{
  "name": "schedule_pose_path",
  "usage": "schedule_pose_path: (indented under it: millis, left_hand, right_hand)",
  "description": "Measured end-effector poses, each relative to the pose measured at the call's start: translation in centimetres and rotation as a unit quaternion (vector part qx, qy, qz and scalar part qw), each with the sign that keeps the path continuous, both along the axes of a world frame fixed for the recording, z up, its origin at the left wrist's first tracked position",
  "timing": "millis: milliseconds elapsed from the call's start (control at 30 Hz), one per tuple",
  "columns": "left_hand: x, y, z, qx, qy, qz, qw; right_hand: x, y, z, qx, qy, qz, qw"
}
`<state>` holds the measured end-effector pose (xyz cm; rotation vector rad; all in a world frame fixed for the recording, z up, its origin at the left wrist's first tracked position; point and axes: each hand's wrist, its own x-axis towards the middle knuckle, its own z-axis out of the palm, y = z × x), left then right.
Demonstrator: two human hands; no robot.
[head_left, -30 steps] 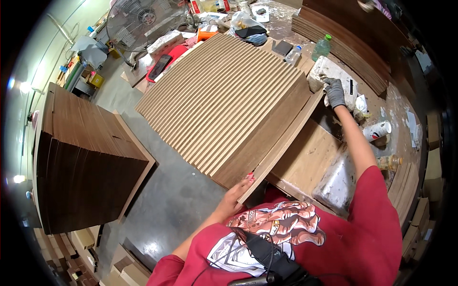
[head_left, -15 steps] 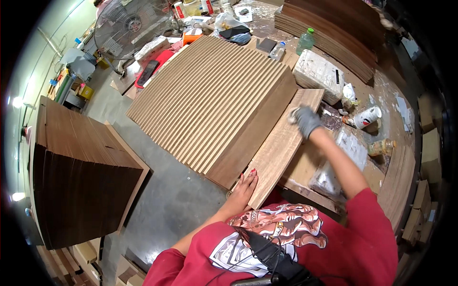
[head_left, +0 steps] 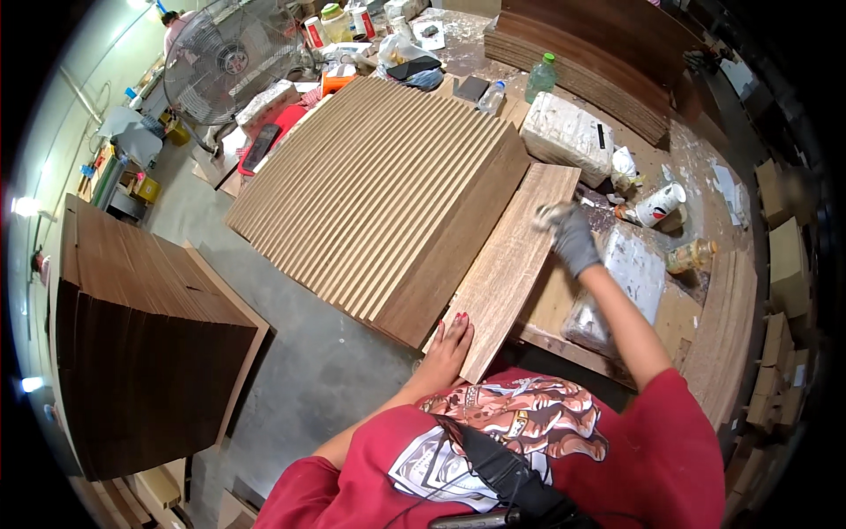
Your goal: The person picks up wood planks one at a time and wipes both sides with a cloth, then places them on a stack.
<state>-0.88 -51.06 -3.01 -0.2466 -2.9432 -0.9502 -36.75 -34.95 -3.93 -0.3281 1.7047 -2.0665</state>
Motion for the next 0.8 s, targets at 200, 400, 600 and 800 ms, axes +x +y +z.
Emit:
schedule_pose_path:
  millis: [200,400,600,800]
  left_hand:
    - [-1.1,-0.9,1.8,0.136,-0.012,0.018,0.991]
    - [0.2,-1.7,2.3,0.273,-0.005,0.133,0.953]
    - [-0.4,-2.4,2.4,0.327,-0.008,0.151,0.933]
    - [1.5,-3.2,1.1,0.361,-0.137,0.23,0.893]
  right_hand:
    - [-11.7,2.5,-5.5,0.286,0.337,-0.22,0.87]
    - [-14.0,-6.3,-3.8,0.208,0.227,-0.234,0.922]
    - [-18.9,-7.3,-6.4,0.06,0.054,-0.313,0.946]
    - [-9.3,-12.4,-5.4,-0.011,0.126,-0.286,0.95]
